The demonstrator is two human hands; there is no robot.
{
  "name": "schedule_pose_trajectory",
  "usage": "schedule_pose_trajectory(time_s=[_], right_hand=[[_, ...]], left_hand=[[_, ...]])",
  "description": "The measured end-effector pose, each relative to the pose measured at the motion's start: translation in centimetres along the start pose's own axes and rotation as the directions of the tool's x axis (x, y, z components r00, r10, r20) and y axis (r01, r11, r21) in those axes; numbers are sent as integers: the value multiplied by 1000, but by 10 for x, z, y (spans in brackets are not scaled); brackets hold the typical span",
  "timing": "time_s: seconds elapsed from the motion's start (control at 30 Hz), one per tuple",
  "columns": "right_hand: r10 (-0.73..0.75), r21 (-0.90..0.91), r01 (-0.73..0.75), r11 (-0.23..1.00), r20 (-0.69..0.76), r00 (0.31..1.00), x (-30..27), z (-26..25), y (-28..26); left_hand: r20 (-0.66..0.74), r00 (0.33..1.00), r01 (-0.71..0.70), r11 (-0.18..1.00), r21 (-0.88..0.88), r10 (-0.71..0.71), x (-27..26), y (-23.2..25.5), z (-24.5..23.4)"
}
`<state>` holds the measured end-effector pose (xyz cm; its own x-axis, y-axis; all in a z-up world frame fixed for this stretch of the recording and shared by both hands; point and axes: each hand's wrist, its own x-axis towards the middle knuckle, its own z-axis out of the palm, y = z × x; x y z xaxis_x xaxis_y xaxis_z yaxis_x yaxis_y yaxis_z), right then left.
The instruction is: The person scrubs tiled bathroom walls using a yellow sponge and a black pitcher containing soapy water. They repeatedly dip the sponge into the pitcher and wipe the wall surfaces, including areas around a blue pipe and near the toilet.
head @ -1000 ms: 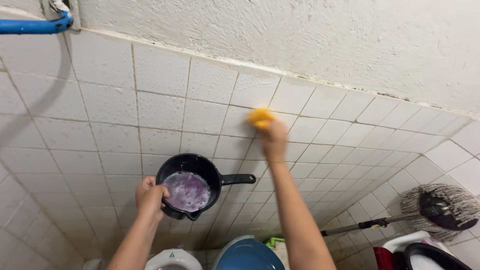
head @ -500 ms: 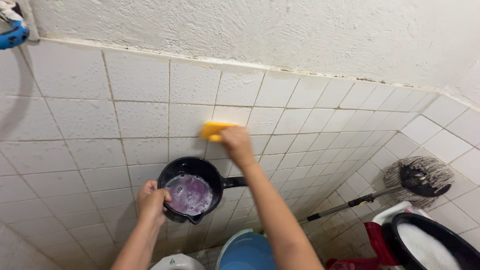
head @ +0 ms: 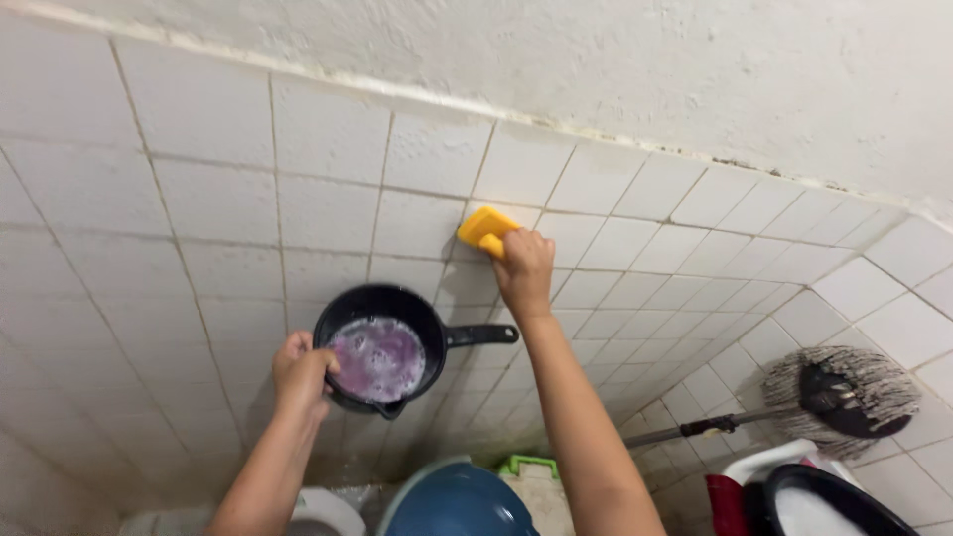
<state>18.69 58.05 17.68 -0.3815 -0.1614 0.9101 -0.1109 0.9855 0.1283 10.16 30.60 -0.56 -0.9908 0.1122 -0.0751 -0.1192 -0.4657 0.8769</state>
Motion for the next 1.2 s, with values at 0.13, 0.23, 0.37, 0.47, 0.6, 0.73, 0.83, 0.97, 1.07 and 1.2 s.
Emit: schedule_pose_trajectory(time_s=[0.13,0.23,0.37,0.47,0.6,0.73,0.83,0.97,1.07,1.2], right_hand=[[54,111,-78,991,200,978,-14,-13,-9],[-218,259,74,963,587,779,-31,11,-42],[-228,173,182,968,910,346,-68,35,-83],[-145,235,-134,963,867,477,-60,25,-70],[259,360,-510,781,556,790,-4,-4,-30],[252,376,-292,880,152,956,56,-4,-33],[89,226,-83,971,-17,996,75,14,-54],[237,335,-175,926,-152,960,84,-2,-18],[582,381,-483,789,-209,786,76,-41,38],[571,343,-464,817,-369,733,86,-30,23]], left_hand=[[-19,998,-52,998,-35,51,-17,-11,27],[-11,997,-74,994,-86,74,-27,-14,48],[-13,996,-84,994,-64,83,-41,-24,61],[-38,997,-62,996,-63,60,-44,-25,63],[-33,996,-80,997,-5,80,-44,-24,70],[-35,996,-84,996,-25,84,-43,-19,87],[-14,998,-60,997,-41,60,-46,-18,100],[40,999,-28,999,-43,29,-38,-11,97],[55,998,-37,999,-33,38,-34,-16,84],[39,997,-64,997,32,62,-29,-24,66]])
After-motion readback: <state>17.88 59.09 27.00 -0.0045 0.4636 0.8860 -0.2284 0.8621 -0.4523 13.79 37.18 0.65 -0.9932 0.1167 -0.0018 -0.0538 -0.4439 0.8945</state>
